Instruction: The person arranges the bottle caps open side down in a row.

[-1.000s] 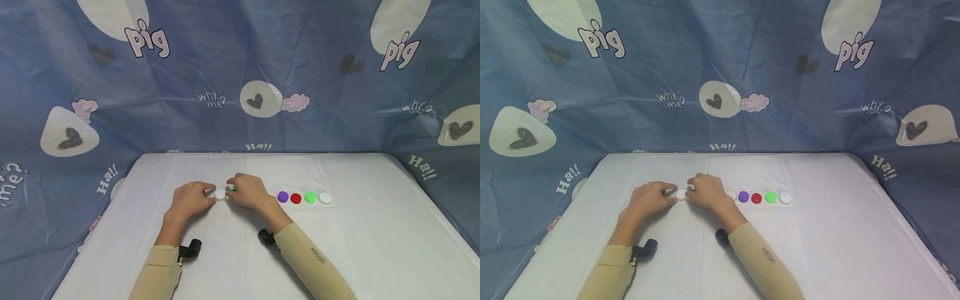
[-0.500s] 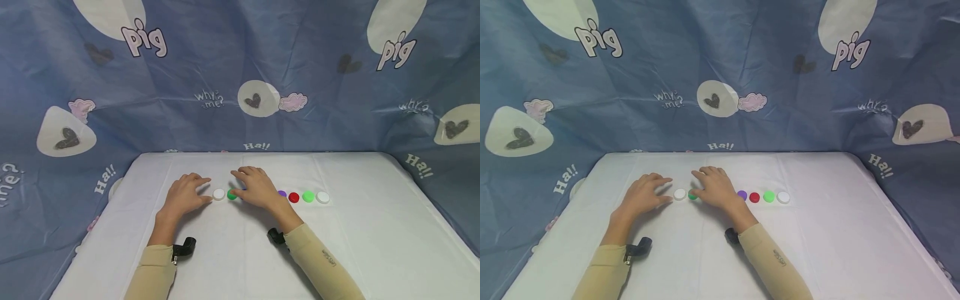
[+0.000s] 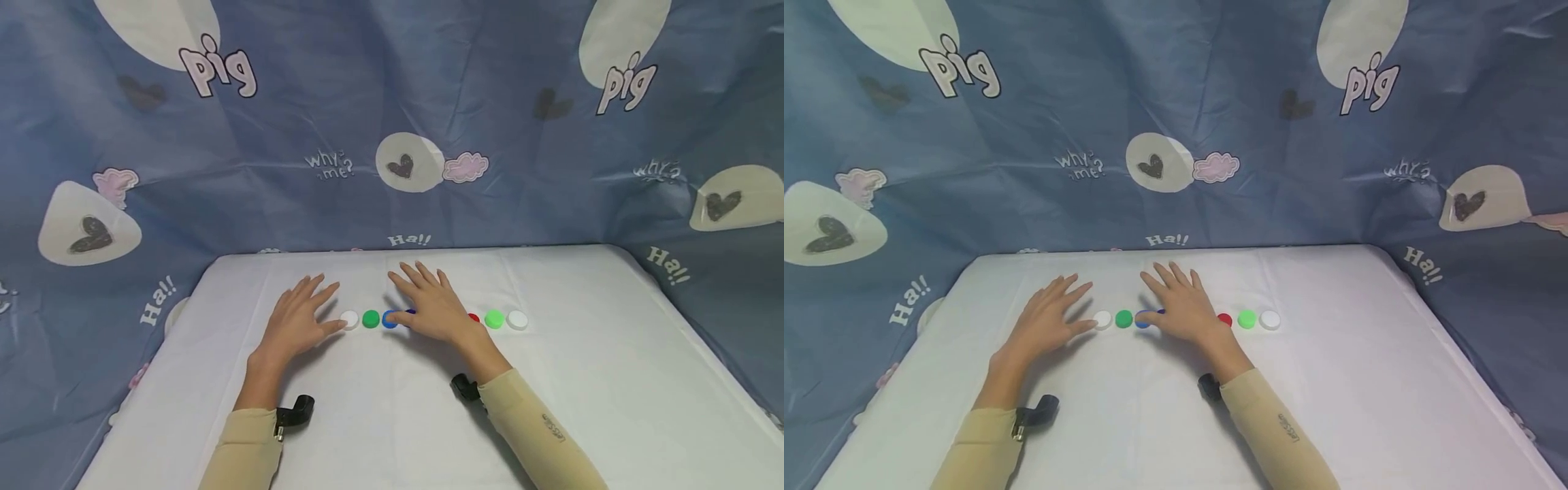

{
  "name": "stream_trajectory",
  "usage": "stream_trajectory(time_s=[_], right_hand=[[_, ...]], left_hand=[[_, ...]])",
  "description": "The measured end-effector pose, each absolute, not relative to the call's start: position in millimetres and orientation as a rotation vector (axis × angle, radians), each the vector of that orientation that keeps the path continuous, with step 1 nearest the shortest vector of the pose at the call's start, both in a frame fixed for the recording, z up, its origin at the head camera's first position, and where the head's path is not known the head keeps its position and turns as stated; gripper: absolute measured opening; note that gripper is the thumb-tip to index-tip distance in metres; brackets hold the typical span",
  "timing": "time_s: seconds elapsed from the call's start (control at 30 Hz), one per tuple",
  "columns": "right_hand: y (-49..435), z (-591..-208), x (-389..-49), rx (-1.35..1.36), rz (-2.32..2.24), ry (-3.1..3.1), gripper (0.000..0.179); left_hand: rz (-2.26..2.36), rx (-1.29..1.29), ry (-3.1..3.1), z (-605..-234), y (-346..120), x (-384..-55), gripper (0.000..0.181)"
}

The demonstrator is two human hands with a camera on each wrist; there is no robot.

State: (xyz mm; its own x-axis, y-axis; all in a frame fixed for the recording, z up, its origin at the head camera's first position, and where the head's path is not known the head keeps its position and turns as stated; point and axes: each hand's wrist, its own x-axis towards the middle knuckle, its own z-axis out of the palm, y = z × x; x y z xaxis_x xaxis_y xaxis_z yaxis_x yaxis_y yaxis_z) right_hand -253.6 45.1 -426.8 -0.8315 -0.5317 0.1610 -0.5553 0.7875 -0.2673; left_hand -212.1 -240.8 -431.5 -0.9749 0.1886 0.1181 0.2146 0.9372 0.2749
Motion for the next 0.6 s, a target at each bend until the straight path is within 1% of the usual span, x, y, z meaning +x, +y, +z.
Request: stream_trajectory(time_s=[0.27, 0.6], right_hand=[[65.0, -426.2, -250.2, 0.828, 0.518, -2.915, 0.084], [97.3, -422.9, -247.9, 0.743, 0.515, -2.936, 0.088]], left_hand=[[-0.428, -0.29, -2.993, -433.3, -242.0, -207.4, 0.088], [-0.369, -0.237, -2.996, -432.8, -244.6, -203.4, 0.096]])
